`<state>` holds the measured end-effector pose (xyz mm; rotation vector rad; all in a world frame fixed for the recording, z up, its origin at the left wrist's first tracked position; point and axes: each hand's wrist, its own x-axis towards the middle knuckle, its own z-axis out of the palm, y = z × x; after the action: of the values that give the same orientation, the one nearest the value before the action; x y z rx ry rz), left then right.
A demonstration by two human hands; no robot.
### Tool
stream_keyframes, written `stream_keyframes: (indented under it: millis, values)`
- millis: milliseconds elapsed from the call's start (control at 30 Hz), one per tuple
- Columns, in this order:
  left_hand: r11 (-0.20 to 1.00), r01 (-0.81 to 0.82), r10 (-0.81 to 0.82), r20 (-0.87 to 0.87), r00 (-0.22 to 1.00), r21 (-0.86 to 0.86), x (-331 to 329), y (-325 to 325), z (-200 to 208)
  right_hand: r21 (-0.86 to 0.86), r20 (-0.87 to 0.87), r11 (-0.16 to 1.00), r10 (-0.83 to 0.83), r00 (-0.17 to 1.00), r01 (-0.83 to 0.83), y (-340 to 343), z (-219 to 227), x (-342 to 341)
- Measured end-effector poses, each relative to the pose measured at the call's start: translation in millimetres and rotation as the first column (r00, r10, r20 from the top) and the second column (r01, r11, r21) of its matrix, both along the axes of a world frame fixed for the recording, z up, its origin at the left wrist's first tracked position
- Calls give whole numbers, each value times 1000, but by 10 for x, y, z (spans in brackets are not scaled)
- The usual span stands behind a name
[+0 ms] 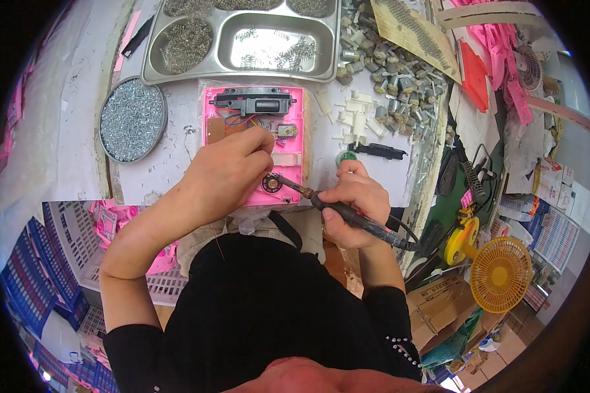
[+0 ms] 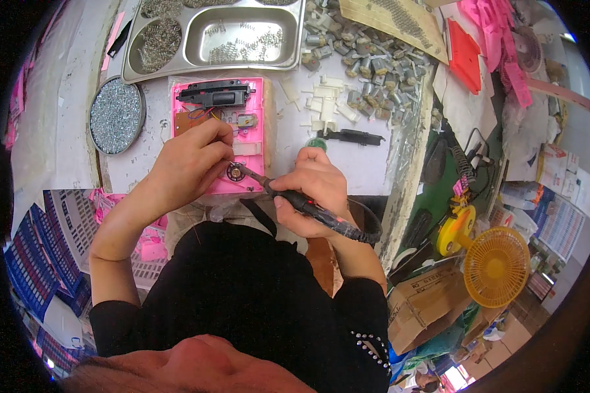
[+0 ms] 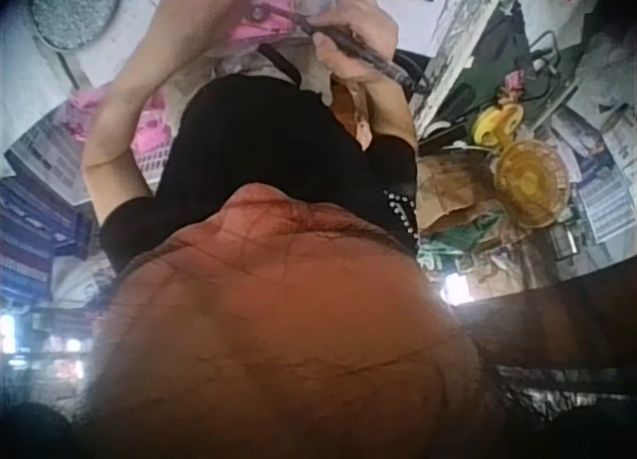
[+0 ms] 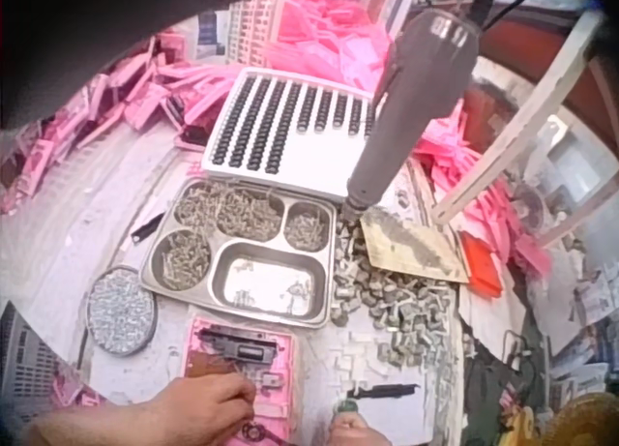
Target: Assemble internal electronic components and wires into a pink toy casing using tools like a soldering iron and glue gun.
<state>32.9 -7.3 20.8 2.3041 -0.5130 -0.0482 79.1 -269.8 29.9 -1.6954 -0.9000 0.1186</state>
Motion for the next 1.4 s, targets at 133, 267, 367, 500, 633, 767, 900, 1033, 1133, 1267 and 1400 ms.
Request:
stream_keyframes:
  millis: [133, 267, 367, 500, 633, 767, 900, 1033, 1133, 1267, 1400]
  values:
    - [1000, 0, 0, -5, 1000, 5, -2, 9, 6, -21, 4, 1000, 14, 1000, -14, 15, -5, 6]
    - [1000, -3, 3, 8, 1000, 7, -4, 6, -1, -21, 28, 1000, 14, 1000, -13, 26, 1, 1]
    - [1000, -9, 9, 15, 1000, 9, -3, 3, -5, -30, 37, 999, 12, 999, -11, 19, 5, 3]
    - [1000, -11, 11, -11, 1000, 15, -3, 8, 17, -20, 33, 1000, -12, 999, 13, -43, 40, 15]
    - [1000, -4, 5, -15, 1000, 14, -2, 15, 14, -23, 45, 998, -65, 997, 66, -144, 71, 22]
    - [1000, 3, -2, -18, 1000, 12, -7, 30, 30, -14, 56, 997, -77, 995, 78, -158, 82, 28]
    - [999, 33, -32, -28, 999, 12, 3, 34, 62, -15, 56, 999, -48, 997, 49, -161, 56, 24]
    - [998, 37, -36, 25, 999, -43, 6, 46, 37, -10, 59, 999, -49, 997, 50, -153, 46, 22]
    - [993, 16, -10, 49, 999, -116, -7, 50, -46, 0, 63, 997, -72, 995, 72, -157, 65, 36]
    - [981, -66, 79, 63, 995, -181, 2, 15, -125, 16, 85, 994, -108, 990, 107, -176, 66, 60]
    - [990, 22, -8, 99, 995, -136, 42, 48, -138, 23, 81, 991, -133, 988, 132, -198, 69, 61]
